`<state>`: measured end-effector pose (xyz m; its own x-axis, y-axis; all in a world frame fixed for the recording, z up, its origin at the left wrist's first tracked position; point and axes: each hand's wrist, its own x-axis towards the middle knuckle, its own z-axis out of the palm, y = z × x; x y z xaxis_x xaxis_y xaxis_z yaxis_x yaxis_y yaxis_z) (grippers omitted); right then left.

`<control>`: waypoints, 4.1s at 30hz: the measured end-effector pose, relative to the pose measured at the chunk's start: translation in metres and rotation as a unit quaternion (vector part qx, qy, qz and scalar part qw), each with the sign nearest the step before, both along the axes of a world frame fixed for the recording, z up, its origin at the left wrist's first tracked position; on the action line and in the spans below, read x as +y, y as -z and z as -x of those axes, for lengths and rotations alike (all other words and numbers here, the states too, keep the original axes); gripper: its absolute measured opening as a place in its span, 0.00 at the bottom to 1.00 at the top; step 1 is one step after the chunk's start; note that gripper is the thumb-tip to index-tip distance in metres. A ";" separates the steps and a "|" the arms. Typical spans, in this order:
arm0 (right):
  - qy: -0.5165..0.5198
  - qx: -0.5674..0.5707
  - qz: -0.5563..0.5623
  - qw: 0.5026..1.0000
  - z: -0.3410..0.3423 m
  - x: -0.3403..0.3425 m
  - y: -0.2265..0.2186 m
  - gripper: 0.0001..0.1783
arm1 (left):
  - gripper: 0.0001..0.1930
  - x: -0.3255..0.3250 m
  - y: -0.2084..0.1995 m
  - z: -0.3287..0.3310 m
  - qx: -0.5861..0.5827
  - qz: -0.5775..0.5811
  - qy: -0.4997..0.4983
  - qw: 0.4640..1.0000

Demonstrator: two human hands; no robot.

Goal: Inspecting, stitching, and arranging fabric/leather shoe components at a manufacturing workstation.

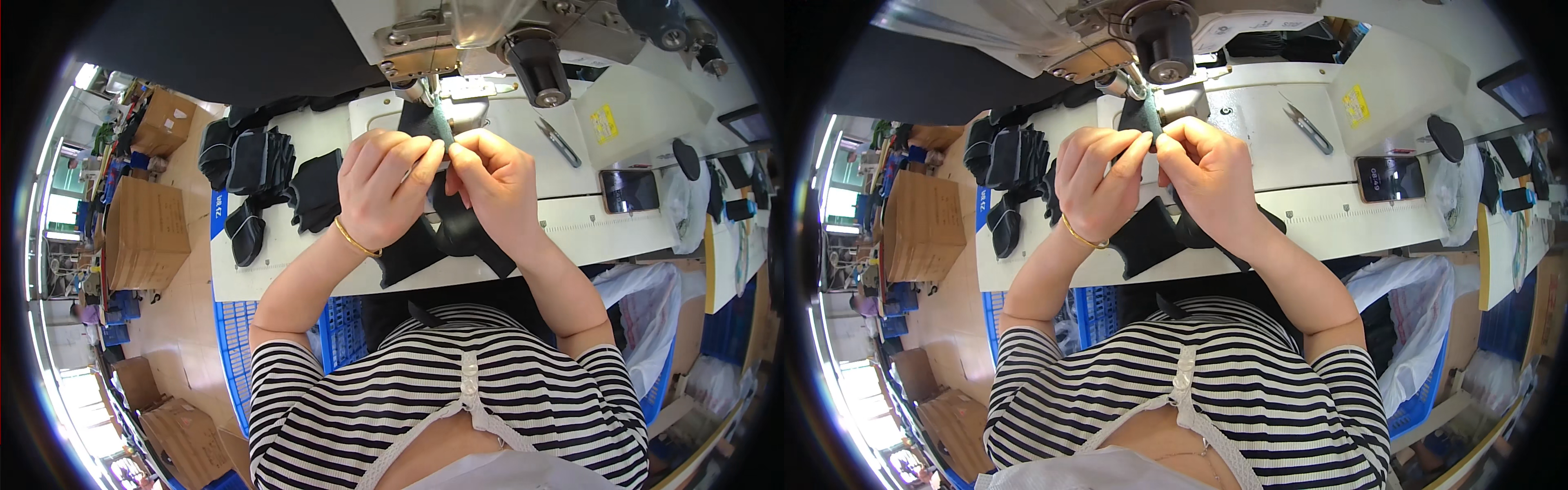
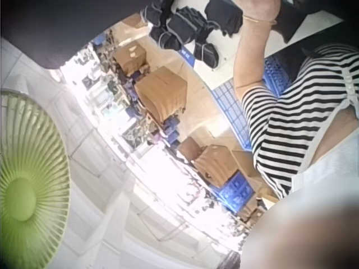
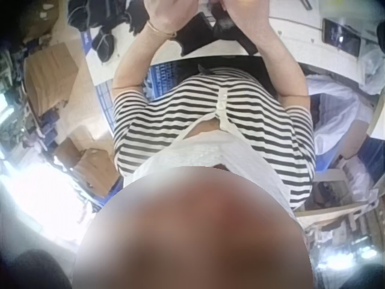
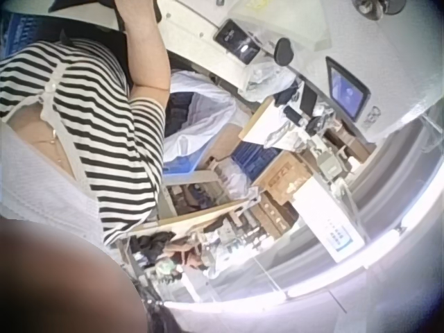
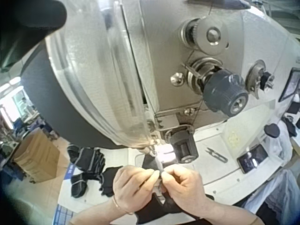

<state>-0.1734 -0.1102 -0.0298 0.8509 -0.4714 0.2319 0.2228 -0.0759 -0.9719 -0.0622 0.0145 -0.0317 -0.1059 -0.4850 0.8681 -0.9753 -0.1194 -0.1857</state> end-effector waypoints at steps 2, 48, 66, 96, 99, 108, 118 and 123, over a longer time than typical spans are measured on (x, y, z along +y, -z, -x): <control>-0.002 0.002 -0.006 1.000 -0.002 0.001 0.001 0.11 | 0.19 0.000 -0.001 -0.002 -0.023 0.007 0.015 1.000; -0.056 0.034 -0.039 0.997 0.002 0.012 0.014 0.09 | 0.14 -0.023 0.004 -0.046 -0.059 0.080 0.006 0.995; -0.057 0.043 -0.009 0.997 0.015 0.007 0.025 0.09 | 0.13 -0.024 0.006 -0.051 -0.068 0.090 0.020 0.993; 0.142 0.132 0.427 0.883 0.023 -0.036 0.117 0.22 | 0.19 0.109 0.087 -0.020 0.300 -0.227 -0.059 0.925; 0.120 0.187 0.372 0.901 0.018 -0.033 0.110 0.20 | 0.14 0.075 0.108 0.025 0.373 -0.171 -0.120 0.904; 0.139 0.101 0.392 0.904 0.020 -0.027 0.116 0.10 | 0.08 0.054 0.129 0.042 0.483 -0.081 -0.100 0.866; 0.117 0.011 0.199 0.973 0.032 -0.015 0.049 0.05 | 0.03 0.074 0.003 0.026 0.608 -0.008 0.091 0.789; -0.008 0.016 0.044 0.999 0.046 0.015 0.016 0.08 | 0.06 0.033 -0.017 0.047 0.412 -0.024 0.038 0.910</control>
<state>-0.2194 -0.0948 -0.0454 0.8658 -0.4369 0.2440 0.1927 -0.1589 -0.9683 -0.1093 0.0480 -0.0151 0.5372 -0.5429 0.6455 -0.7905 -0.0573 0.6097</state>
